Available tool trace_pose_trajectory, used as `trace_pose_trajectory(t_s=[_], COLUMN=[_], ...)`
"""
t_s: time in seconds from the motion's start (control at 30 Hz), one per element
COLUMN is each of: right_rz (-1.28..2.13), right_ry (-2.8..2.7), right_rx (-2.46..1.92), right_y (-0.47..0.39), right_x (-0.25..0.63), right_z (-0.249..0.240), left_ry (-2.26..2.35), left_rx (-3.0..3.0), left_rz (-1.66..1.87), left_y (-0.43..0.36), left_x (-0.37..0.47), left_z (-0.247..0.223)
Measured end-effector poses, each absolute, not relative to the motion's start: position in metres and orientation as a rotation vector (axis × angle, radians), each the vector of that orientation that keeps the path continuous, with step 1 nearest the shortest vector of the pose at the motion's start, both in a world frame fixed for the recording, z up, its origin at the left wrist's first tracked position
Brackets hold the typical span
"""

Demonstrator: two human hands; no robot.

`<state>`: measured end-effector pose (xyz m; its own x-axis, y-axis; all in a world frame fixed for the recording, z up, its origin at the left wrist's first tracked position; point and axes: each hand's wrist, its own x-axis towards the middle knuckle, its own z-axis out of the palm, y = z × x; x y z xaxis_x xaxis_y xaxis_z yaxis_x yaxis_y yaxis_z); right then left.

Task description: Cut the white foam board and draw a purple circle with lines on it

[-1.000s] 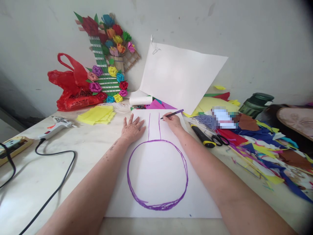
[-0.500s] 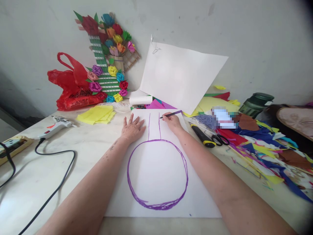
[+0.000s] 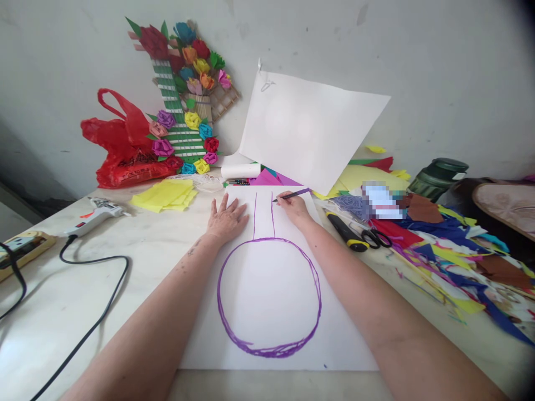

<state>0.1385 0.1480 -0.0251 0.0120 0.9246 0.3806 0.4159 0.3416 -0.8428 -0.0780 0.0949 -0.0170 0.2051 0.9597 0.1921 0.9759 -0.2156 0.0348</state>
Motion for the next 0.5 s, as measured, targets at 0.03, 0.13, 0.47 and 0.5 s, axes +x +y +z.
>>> trace_pose_trajectory(t_s=[0.03, 0.13, 0.47, 0.5], right_rz=[0.627, 0.628, 0.638, 0.637], right_ry=[-1.584, -1.576, -1.571, -1.567], right_rx=[-1.250, -1.264, -1.285, -1.291], right_y=[0.1488, 0.1511, 0.1487, 0.1483], right_x=[0.1385, 0.1386, 0.1379, 0.1377], right_z=[-0.0259, -0.0284, -0.0255, -0.0252], left_ry=[-1.906, -1.916, -1.920, -1.917], left_rx=[-2.366, -2.363, -2.362, -2.362], left_rz=[-0.264, -0.255, -0.252, -0.255], left_y=[0.0948, 0.0943, 0.0941, 0.0945], left_x=[-0.0780, -0.0773, -0.0772, -0.0775], left_z=[-0.0169, -0.0160, -0.0158, -0.0163])
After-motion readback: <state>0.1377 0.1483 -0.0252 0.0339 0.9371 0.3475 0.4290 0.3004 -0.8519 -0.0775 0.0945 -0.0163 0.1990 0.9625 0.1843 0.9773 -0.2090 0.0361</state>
